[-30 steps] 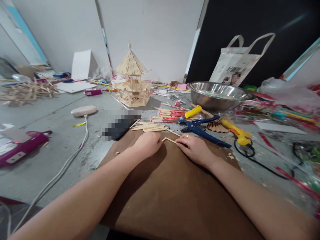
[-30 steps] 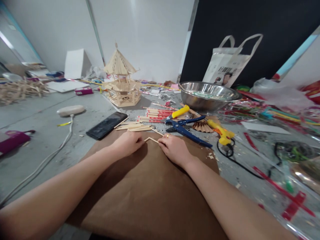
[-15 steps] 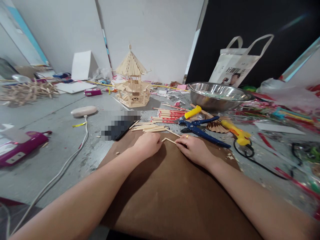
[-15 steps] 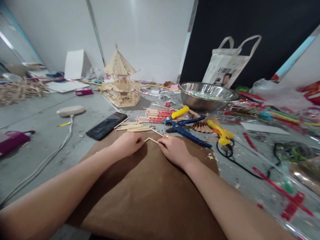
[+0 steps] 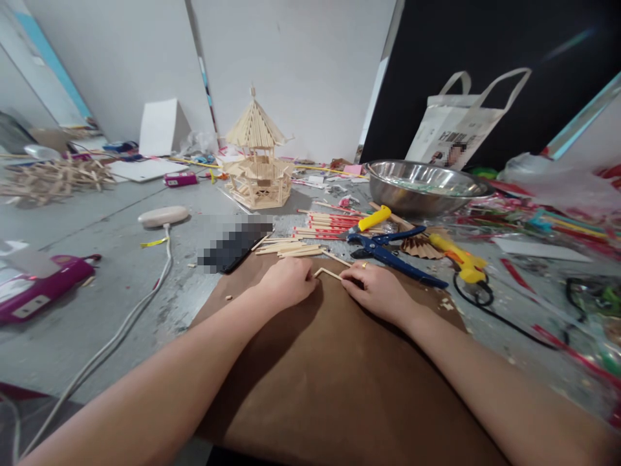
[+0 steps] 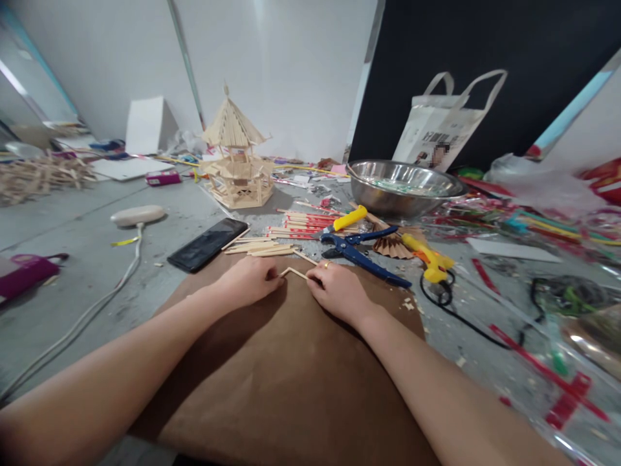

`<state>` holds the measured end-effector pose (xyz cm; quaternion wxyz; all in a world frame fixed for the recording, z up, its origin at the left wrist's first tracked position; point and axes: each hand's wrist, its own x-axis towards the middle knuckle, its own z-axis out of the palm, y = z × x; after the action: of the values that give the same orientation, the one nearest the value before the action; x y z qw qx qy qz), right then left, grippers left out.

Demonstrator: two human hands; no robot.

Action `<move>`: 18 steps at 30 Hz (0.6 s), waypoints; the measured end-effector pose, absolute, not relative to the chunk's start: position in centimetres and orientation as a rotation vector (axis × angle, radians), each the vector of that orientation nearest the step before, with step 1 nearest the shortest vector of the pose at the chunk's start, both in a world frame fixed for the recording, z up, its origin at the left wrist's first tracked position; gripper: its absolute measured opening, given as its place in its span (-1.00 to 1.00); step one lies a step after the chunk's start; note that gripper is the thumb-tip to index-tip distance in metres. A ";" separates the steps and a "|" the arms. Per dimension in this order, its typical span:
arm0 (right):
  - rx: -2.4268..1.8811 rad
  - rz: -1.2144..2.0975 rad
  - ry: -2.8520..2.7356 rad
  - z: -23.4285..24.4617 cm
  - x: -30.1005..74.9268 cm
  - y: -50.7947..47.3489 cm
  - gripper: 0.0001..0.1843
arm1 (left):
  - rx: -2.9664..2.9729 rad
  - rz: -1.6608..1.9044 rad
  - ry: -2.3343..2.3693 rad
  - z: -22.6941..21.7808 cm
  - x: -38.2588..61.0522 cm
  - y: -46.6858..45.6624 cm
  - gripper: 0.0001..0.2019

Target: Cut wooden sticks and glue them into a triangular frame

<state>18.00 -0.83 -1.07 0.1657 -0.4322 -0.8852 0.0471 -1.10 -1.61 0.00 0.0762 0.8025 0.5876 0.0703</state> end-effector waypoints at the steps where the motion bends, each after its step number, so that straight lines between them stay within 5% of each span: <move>1: -1.226 0.133 -2.520 -1.1 18.0 -0.8 -0.75 | 2.404 0.207 1.759 0.1 -1.1 -1.6 -0.75; 18: -1.217 0.131 -2.512 -1.1 18.3 -0.8 -0.77 | 2.430 0.082 1.781 1.0 -1.6 -2.2 -0.75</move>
<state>18.27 -0.84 -1.06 0.1726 -0.4289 -0.8855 0.0461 -1.60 -2.15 0.95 0.0640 0.8046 0.5897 0.0271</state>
